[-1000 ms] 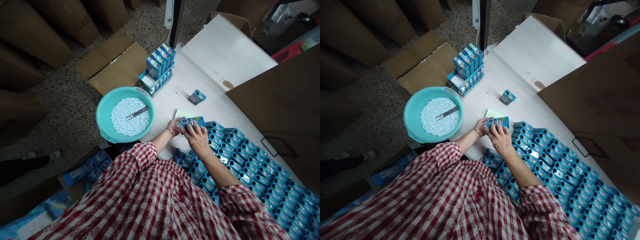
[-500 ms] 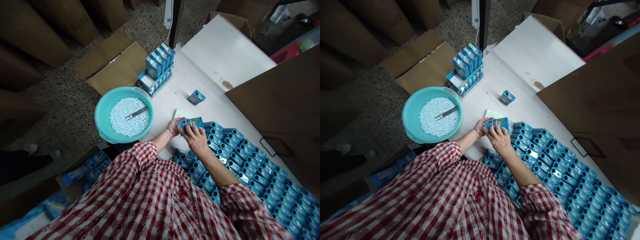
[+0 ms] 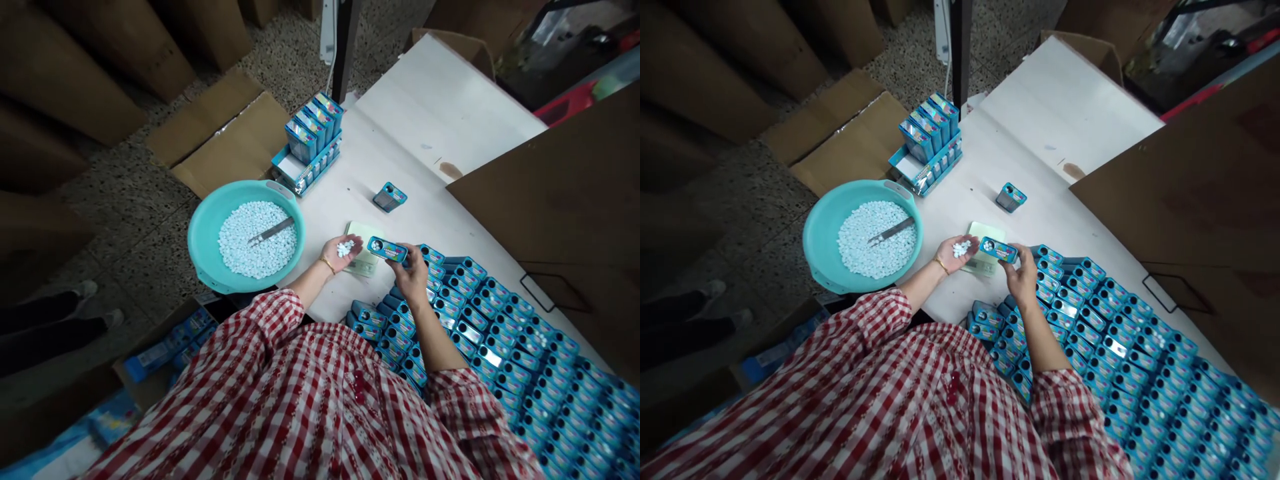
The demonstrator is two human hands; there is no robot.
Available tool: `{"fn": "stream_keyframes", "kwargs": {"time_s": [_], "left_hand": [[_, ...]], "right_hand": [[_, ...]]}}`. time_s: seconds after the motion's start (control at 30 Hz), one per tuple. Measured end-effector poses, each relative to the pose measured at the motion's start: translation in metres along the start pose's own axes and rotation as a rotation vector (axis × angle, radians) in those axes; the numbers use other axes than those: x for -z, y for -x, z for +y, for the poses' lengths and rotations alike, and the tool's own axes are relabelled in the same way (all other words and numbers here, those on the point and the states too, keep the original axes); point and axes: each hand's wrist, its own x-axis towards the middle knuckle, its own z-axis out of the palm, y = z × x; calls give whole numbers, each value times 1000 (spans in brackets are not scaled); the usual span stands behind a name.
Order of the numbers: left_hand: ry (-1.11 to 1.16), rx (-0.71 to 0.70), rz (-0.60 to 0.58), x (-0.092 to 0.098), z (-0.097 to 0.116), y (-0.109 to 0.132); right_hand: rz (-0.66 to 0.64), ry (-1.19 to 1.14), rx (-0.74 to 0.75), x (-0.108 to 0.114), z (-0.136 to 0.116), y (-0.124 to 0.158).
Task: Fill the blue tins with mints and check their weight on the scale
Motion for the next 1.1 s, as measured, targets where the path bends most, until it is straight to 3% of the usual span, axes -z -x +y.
{"fn": "stream_keyframes", "kwargs": {"time_s": [0.13,0.3,0.4,0.5,0.57,0.67,0.77,0.87,0.97,1.1], "left_hand": [[8,-115,49,18,28,29],[-16,-262,141,36,61,75],[-16,-346,209,48,76,97],[-27,-392,258,59,81,114],[-41,-371,278,63,77,121],[-64,-244,297,66,55,125],[-112,-37,272,69,22,119],[-137,169,244,76,-8,110],[-112,307,246,83,-23,104],[-128,315,260,88,-27,106]], "right_hand": [[19,-302,-220,-35,28,-1],[25,-349,-247,-69,53,-2],[-42,-337,-239,-66,63,0],[-92,-307,-213,-44,60,7],[-65,-222,-170,-26,45,17],[-81,-92,-16,-16,0,42],[-366,-24,177,-32,-55,71],[-557,220,287,-59,-91,92],[-639,428,299,-75,-99,102],[-712,445,312,-71,-92,105]]}}
